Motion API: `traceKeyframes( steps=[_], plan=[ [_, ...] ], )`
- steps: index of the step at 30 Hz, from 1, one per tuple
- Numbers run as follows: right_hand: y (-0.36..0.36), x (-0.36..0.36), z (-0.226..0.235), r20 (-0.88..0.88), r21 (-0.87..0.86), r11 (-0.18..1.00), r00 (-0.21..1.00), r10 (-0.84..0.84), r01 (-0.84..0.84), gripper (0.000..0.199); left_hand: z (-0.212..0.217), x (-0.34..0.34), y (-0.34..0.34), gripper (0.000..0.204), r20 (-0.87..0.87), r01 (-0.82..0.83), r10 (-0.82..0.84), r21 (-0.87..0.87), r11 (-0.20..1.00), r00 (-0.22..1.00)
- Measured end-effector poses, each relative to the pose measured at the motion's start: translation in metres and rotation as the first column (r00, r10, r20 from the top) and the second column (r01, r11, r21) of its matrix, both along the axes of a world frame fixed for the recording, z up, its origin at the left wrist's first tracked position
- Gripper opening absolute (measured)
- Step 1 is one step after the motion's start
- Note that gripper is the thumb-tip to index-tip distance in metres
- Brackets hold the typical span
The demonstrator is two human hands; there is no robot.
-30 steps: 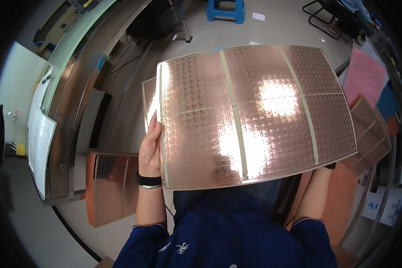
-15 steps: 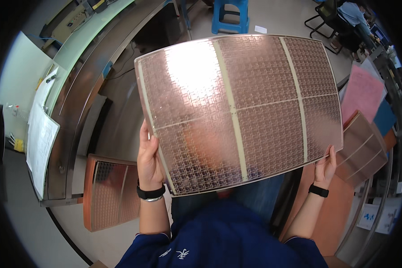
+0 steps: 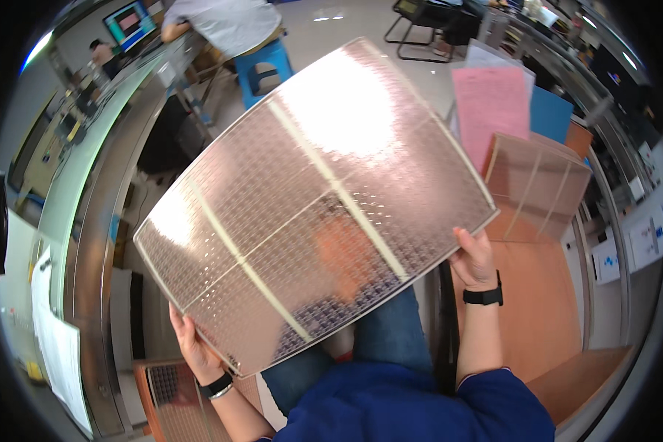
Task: The person is inspecting and manipulating several copper-colored circuit board panels, rotating them to check both sides.
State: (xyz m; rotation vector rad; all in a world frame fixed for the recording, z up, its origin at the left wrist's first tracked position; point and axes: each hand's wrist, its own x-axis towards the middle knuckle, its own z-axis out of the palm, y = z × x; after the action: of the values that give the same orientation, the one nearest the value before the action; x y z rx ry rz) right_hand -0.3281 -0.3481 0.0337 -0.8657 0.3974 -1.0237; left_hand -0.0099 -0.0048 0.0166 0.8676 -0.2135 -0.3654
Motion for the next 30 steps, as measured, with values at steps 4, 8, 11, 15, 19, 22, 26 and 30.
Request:
traceKeyframes(
  steps=[4, 8, 11, 15, 19, 22, 26, 30],
  plan=[
    [-0.004, -0.003, -0.003, -0.013, -0.015, 0.997, 0.997, 0.071, -0.071, 0.051, -0.002, 0.000, 0.001, 0.048, 0.000, 0.015, -0.015, 0.043, 0.999, 1.000],
    [0.027, 0.034, 0.027, 0.201, -0.005, 0.995, 0.975, 0.099, -0.100, 0.057, 0.000, -0.009, -0.017, 0.046, -0.053, 0.033, -0.033, 0.010, 0.999, 0.998],
    [0.061, 0.062, 0.030, 0.291, 0.020, 0.985, 0.943, 0.159, -0.172, 0.057, 0.017, -0.036, -0.056, 0.047, -0.115, 0.019, -0.030, -0.100, 0.995, 0.993],
    [0.065, 0.050, 0.053, 0.169, -0.060, 0.989, 0.978, -0.123, 0.135, 0.056, 0.036, -0.071, -0.090, 0.051, -0.103, 0.153, -0.171, -0.163, 0.975, 0.980],
    [0.015, -0.041, 0.061, 0.188, -0.184, 0.892, 0.905, -0.381, 0.413, 0.049, 0.045, -0.078, -0.090, 0.057, -0.011, 0.515, -0.516, -0.053, 0.856, 0.857],
    [-0.004, -0.116, 0.081, 0.042, -0.197, 0.613, 0.631, -0.774, 0.765, 0.041, 0.042, -0.066, -0.088, 0.050, -0.055, 0.466, -0.462, 0.104, 0.879, 0.885],
    [-0.017, -0.258, 0.066, -0.062, -0.231, 0.570, 0.573, -0.817, 0.788, 0.037, 0.036, -0.056, -0.083, 0.040, -0.074, 0.360, -0.352, 0.161, 0.919, 0.933],
    [-0.008, -0.292, 0.061, -0.228, -0.152, 0.512, 0.475, -0.850, 0.845, 0.039, 0.034, -0.051, -0.083, 0.038, -0.100, 0.354, -0.341, 0.200, 0.913, 0.935]
  ],
)
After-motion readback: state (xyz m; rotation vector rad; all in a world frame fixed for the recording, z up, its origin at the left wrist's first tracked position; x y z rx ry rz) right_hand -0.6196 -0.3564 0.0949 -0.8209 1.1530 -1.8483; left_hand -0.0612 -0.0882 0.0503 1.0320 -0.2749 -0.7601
